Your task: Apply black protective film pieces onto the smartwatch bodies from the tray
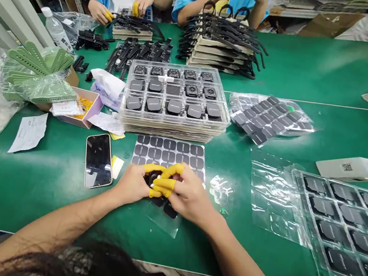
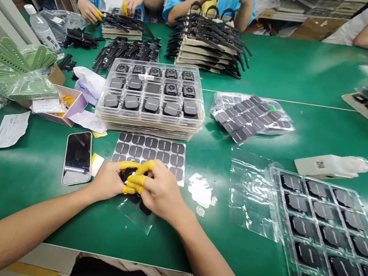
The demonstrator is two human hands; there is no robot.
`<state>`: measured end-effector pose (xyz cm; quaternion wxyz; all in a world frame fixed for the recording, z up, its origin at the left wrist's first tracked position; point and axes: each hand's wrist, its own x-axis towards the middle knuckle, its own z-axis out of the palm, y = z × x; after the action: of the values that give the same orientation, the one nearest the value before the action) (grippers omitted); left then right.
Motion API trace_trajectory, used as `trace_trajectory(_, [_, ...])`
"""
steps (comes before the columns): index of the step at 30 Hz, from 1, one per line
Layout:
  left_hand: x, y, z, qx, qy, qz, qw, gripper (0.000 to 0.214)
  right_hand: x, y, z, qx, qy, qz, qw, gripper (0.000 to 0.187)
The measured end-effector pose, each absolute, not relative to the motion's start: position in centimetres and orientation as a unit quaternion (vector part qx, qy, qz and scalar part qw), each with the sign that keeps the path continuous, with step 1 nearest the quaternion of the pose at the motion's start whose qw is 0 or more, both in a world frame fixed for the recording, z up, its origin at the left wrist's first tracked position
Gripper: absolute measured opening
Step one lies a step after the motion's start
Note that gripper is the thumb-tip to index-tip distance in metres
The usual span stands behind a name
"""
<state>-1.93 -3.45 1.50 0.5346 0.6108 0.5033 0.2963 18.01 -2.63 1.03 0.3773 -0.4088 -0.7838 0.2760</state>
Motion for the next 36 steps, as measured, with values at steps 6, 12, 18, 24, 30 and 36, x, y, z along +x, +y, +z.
trace_trajectory(6, [-1.9,-3.7,1.6,0.609,0.534,0.298,0.505,0.047,18.2,-3.0,1.0,-0.410,-0.798,0.228,0.379,0.016])
trace_trajectory(12, [-1.8,-3.9,0.6,0.593,0.526,0.326,0.516,0.042,19.1,-1.6,1.2,-0.450,-0.807,0.114,0.366,0.017])
trace_trajectory(18, [-1.9,-4.3,-0.1,0.568,0.517,0.428,0.476,0.050,23.7,-1.3,1.8,-0.534,-0.729,0.242,0.353,0.047])
trace_trajectory(24, [-2.1,-4.0,0.2,0.616,0.495,0.469,0.395,0.045,22.4,-1.4,1.9,-0.554,-0.615,0.398,0.394,0.038])
trace_trajectory(30, [-2.1,-3.9,0.5,0.600,0.495,0.468,0.419,0.047,22.2,-1.3,1.8,-0.587,-0.546,0.425,0.420,0.037])
trace_trajectory(36, [-1.8,-3.5,0.9,0.467,0.531,0.448,0.547,0.058,21.9,-1.1,1.4,-0.560,-0.561,0.409,0.453,0.024])
